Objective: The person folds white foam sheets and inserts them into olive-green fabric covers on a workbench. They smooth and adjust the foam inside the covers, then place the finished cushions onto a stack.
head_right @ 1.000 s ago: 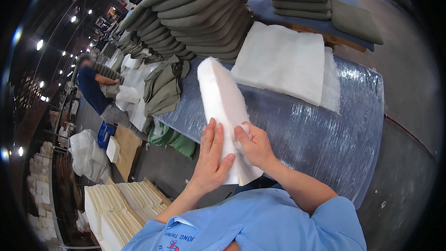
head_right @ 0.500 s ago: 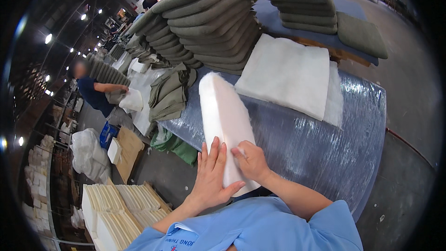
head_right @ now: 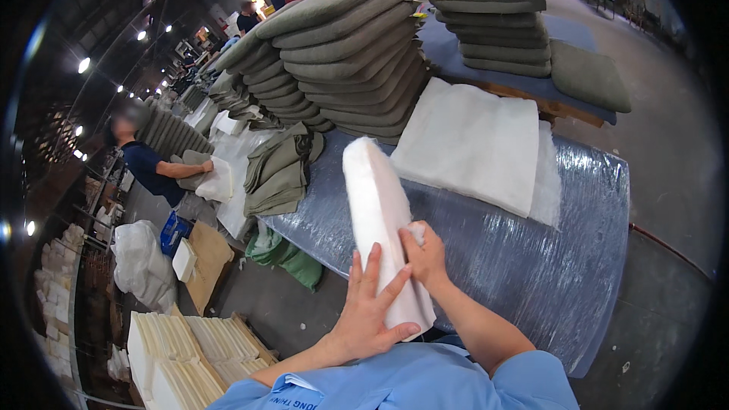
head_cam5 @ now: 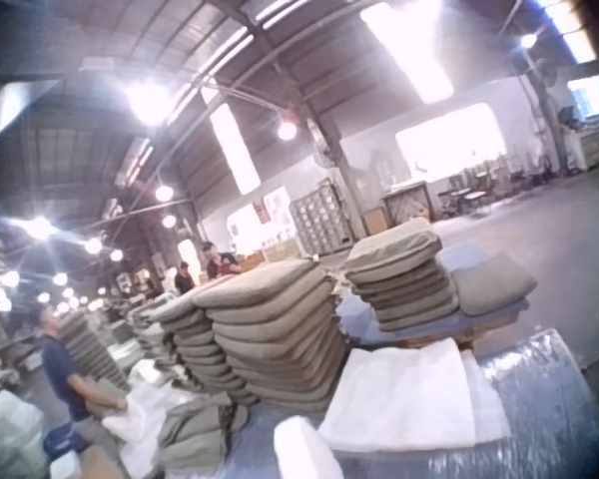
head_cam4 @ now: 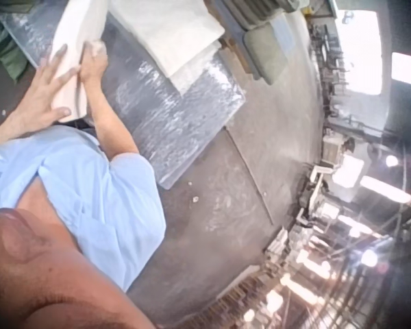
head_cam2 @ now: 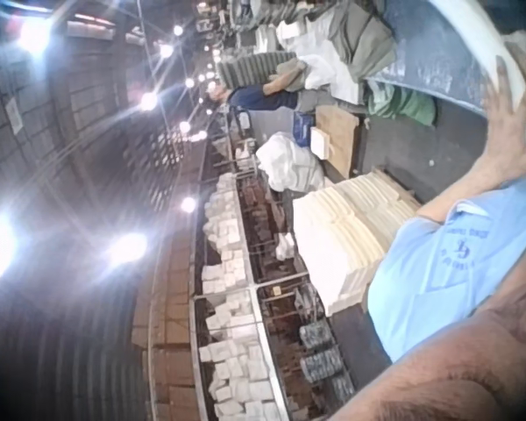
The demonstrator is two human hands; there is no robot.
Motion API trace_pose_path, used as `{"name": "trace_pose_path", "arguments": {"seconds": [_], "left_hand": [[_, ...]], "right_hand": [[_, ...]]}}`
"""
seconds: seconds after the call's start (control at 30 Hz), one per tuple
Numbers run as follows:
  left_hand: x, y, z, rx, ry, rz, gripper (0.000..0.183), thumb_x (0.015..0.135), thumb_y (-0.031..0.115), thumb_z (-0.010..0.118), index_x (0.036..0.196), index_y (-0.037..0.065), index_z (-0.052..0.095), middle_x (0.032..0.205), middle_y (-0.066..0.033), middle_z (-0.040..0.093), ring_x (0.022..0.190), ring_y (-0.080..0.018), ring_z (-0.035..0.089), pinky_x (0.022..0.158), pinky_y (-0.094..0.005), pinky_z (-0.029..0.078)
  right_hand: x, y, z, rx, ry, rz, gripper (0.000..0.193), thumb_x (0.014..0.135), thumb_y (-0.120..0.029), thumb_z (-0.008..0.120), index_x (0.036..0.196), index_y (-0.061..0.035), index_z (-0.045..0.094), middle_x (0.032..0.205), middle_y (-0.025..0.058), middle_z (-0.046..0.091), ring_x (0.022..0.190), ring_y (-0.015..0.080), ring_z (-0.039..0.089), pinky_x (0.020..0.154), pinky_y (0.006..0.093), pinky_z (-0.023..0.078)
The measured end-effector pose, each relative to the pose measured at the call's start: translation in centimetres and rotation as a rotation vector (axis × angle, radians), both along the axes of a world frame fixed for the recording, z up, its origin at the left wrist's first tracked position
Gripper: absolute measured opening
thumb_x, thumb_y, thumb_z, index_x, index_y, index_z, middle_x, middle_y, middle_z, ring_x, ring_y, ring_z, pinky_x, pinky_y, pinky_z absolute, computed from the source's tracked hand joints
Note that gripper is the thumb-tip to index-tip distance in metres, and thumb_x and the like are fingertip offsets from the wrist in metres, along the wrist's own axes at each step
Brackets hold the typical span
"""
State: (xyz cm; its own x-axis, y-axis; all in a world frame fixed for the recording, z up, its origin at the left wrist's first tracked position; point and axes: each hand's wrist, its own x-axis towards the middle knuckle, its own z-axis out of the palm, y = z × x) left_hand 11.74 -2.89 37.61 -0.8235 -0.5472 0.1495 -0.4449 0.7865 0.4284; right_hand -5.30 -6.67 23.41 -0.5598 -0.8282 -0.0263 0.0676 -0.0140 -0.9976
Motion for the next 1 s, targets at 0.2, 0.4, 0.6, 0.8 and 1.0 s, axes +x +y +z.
{"name": "trace_pose_path", "arguments": {"seconds": [0.2, 0.4, 0.6, 0.8, 1.0], "left_hand": [[0.0, -5.9, 0.0, 0.278, 0.260, -0.051, 0.072, 0.104, 0.036, 0.061, 0.166, 0.010, 0.035, 0.175, -0.0259, 0.013, 0.162, -0.0444, 0.015, 0.128, -0.0570, 0.016], [-4.0, -25.4, -3.4, 0.587, 0.599, 0.089, 0.063, 0.107, 0.023, 0.053, 0.166, 0.009, 0.033, 0.174, -0.0208, 0.023, 0.163, -0.0331, 0.019, 0.131, -0.0428, 0.016], [-7.2, -34.8, -2.6, 1.040, 0.314, -0.139, 0.070, 0.099, 0.031, 0.065, 0.163, 0.012, 0.043, 0.165, -0.0165, 0.043, 0.153, -0.0284, 0.037, 0.126, -0.0407, 0.026], [-6.4, -35.3, -3.7, 1.088, 0.266, -0.284, 0.045, 0.095, 0.031, 0.072, 0.133, 0.006, 0.067, 0.123, -0.0101, 0.070, 0.114, -0.0213, 0.063, 0.102, -0.0359, 0.047], [-4.9, -35.9, -3.9, 0.913, 0.249, -0.183, 0.035, 0.099, 0.036, 0.070, 0.112, 0.003, 0.071, 0.102, -0.0107, 0.071, 0.097, -0.0188, 0.066, 0.088, -0.0352, 0.052]], "right_hand": [[-5.2, -4.5, 2.5, -0.095, -0.188, 0.022, 0.017, 0.102, -0.011, 0.065, 0.113, -0.0009, 0.073, 0.098, 0.0045, 0.075, 0.086, 0.0100, 0.067, 0.076, 0.0279, 0.054], [-8.3, -7.4, 6.4, 0.064, -0.109, 0.132, 0.012, 0.099, -0.012, 0.065, 0.100, -0.0024, 0.072, 0.089, 0.0019, 0.071, 0.076, 0.0080, 0.063, 0.068, 0.0270, 0.051], [-6.7, -7.6, 8.1, 0.209, 0.160, 0.272, 0.019, 0.096, -0.014, 0.065, 0.108, -0.0024, 0.074, 0.094, 0.0032, 0.072, 0.082, 0.0112, 0.066, 0.073, 0.0287, 0.053], [-6.3, -8.8, 11.2, 0.168, 0.260, 0.078, 0.023, 0.099, -0.023, 0.069, 0.110, -0.0029, 0.074, 0.097, 0.0063, 0.074, 0.087, 0.0140, 0.068, 0.079, 0.0347, 0.056], [0.0, -14.5, 15.9, 0.403, 0.707, 0.155, 0.028, 0.102, -0.032, 0.068, 0.104, -0.0034, 0.071, 0.093, 0.0117, 0.074, 0.084, 0.0200, 0.069, 0.078, 0.0368, 0.056]]}}
